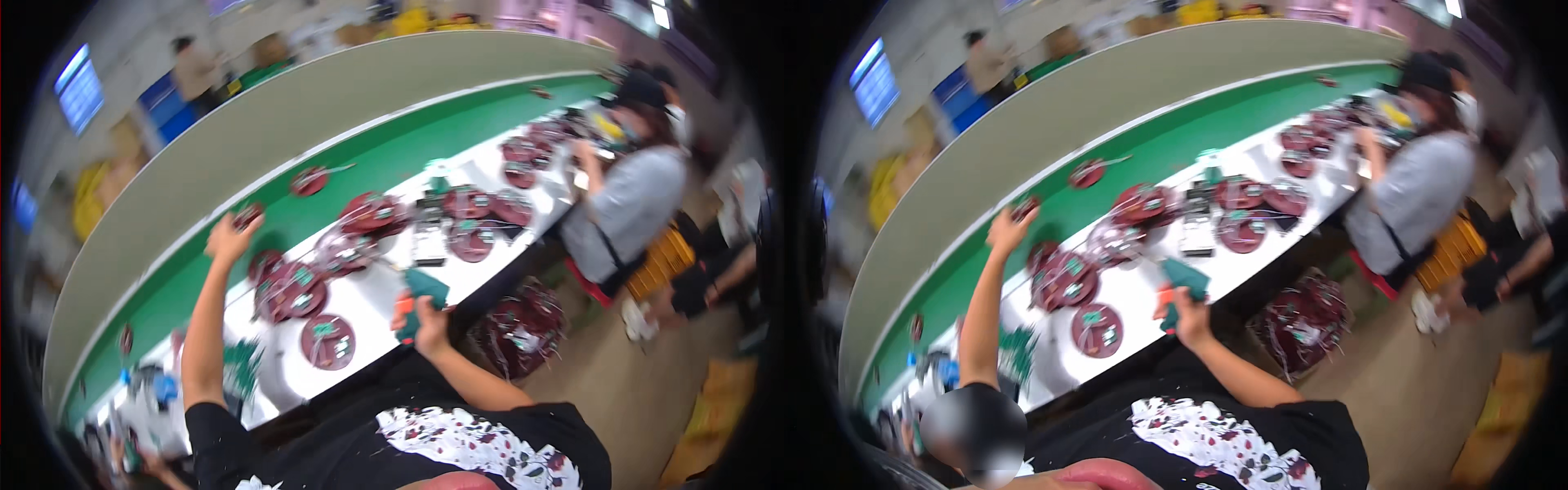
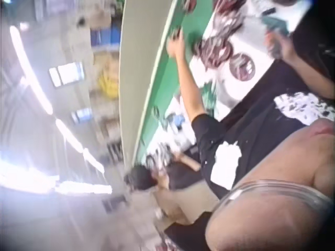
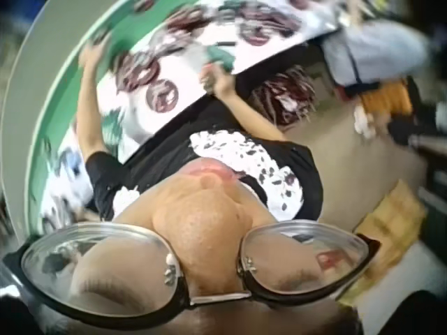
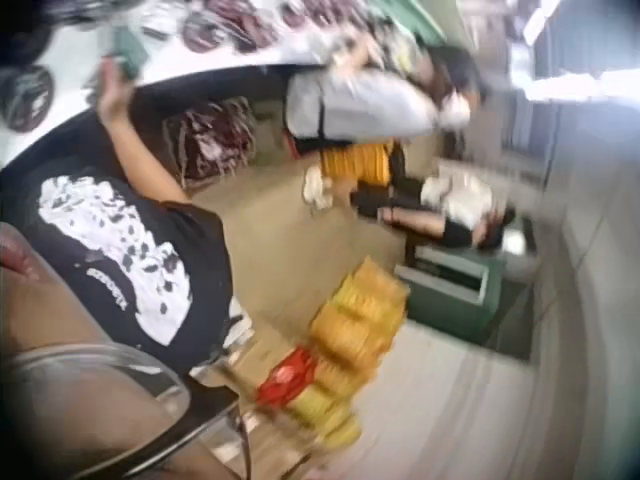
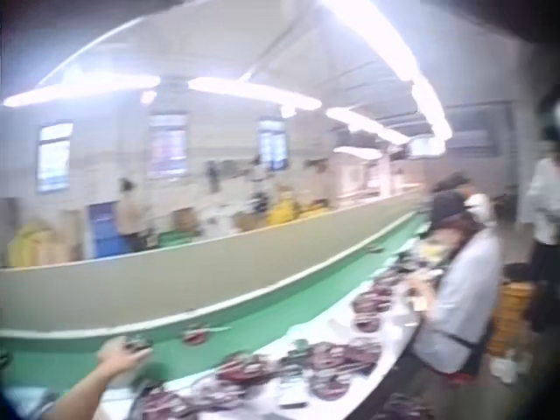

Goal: Soldering electronic components onto circular printed circuit boards.

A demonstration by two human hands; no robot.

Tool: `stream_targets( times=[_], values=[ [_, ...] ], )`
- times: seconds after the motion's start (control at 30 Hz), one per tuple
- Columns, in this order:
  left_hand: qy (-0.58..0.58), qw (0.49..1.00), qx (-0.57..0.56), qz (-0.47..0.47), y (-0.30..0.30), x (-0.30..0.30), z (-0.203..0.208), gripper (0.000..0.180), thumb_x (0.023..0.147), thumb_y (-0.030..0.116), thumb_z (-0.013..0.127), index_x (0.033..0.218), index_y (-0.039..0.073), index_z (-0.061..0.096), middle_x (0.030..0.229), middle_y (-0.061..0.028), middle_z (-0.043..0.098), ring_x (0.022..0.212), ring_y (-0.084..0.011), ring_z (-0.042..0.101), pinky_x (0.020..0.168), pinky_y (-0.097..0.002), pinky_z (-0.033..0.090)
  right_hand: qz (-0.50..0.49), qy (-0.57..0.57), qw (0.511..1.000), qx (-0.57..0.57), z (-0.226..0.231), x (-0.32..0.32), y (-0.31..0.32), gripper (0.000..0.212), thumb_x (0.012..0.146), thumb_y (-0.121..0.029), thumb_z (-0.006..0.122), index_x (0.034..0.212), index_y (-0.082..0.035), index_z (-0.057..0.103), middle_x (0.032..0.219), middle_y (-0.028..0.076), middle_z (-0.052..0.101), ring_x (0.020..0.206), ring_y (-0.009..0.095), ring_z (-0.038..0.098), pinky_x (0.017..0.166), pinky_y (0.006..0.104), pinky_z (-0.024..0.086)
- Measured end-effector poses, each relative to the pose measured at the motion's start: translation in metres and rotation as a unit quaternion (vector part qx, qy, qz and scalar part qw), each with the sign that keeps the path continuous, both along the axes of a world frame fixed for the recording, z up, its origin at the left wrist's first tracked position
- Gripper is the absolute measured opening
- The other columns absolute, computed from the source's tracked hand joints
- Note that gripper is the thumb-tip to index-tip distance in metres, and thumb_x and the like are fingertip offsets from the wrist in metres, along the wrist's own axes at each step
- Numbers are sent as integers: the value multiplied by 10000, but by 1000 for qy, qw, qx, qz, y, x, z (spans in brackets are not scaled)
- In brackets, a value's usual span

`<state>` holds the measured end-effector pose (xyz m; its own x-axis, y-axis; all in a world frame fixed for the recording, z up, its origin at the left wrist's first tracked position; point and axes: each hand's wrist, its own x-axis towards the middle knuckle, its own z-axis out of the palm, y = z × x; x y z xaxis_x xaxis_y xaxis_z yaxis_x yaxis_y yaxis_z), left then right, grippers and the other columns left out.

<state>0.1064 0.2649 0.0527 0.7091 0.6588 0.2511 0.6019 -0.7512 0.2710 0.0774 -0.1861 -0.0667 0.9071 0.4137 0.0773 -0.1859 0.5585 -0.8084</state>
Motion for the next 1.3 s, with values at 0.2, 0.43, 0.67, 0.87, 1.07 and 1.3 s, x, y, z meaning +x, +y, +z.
stream_targets(
  times=[0.2, 0.43, 0.67, 0.87, 1.07, 1.3],
  values=[
    [38, 976, -8, -214, -91, -46, 44, 834, 733, 644, 856, 1365, 144, 638, 1267, -154, 643, 1225, -330, 599, 1090, -493, 371, -15, -60, 997, 40, -6, 6, -6, 722, 1048, -666, 473, 1235, 30, 526, 823, 101, 613, 704, 172, 627, 709, 381, 592],
    [17, 965, 34, -260, -121, -70, -12, 985, 682, 663, 874, 1424, 83, 586, 1371, -206, 559, 1343, -377, 479, 1143, -535, 289, 22, -76, 997, -11, -4, 0, -1, 777, 1005, -710, 519, 1242, 29, 518, 861, 99, 608, 730, 167, 619, 716, 382, 590],
    [-61, 967, 31, -245, -160, -115, 8, 763, 793, 456, 868, 1388, 63, 598, 1353, -189, 592, 1296, -376, 538, 1120, -513, 353, 35, -63, 996, -42, -4, -4, -6, 835, 966, -777, 506, 1242, 12, 499, 853, 97, 600, 724, 177, 601, 706, 377, 565],
    [-122, 959, -177, -182, -199, -176, -19, 353, 850, 143, 828, 1161, 27, 707, 1167, -150, 704, 1061, -330, 679, 938, -385, 523, 71, -71, 992, -72, 1, 4, -10, 858, 955, -794, 501, 1251, 11, 494, 848, 94, 607, 726, 185, 603, 712, 366, 555],
    [-229, 950, -208, -47, -227, -203, -44, 134, 844, 47, 790, 945, -14, 726, 1012, -130, 719, 916, -286, 705, 837, -353, 546, 116, -78, 988, -69, -1, 9, -12, 816, 996, -760, 464, 1253, 14, 496, 848, 96, 604, 714, 187, 595, 710, 359, 548],
    [-211, 971, -28, 112, -184, -288, -60, 108, 841, 44, 788, 930, 6, 741, 1048, -113, 711, 981, -293, 690, 871, -372, 527, 120, -112, 984, -63, 1, 11, -15, 764, 1030, -720, 444, 1249, 10, 501, 852, 99, 588, 694, 178, 574, 694, 348, 543]
  ],
)
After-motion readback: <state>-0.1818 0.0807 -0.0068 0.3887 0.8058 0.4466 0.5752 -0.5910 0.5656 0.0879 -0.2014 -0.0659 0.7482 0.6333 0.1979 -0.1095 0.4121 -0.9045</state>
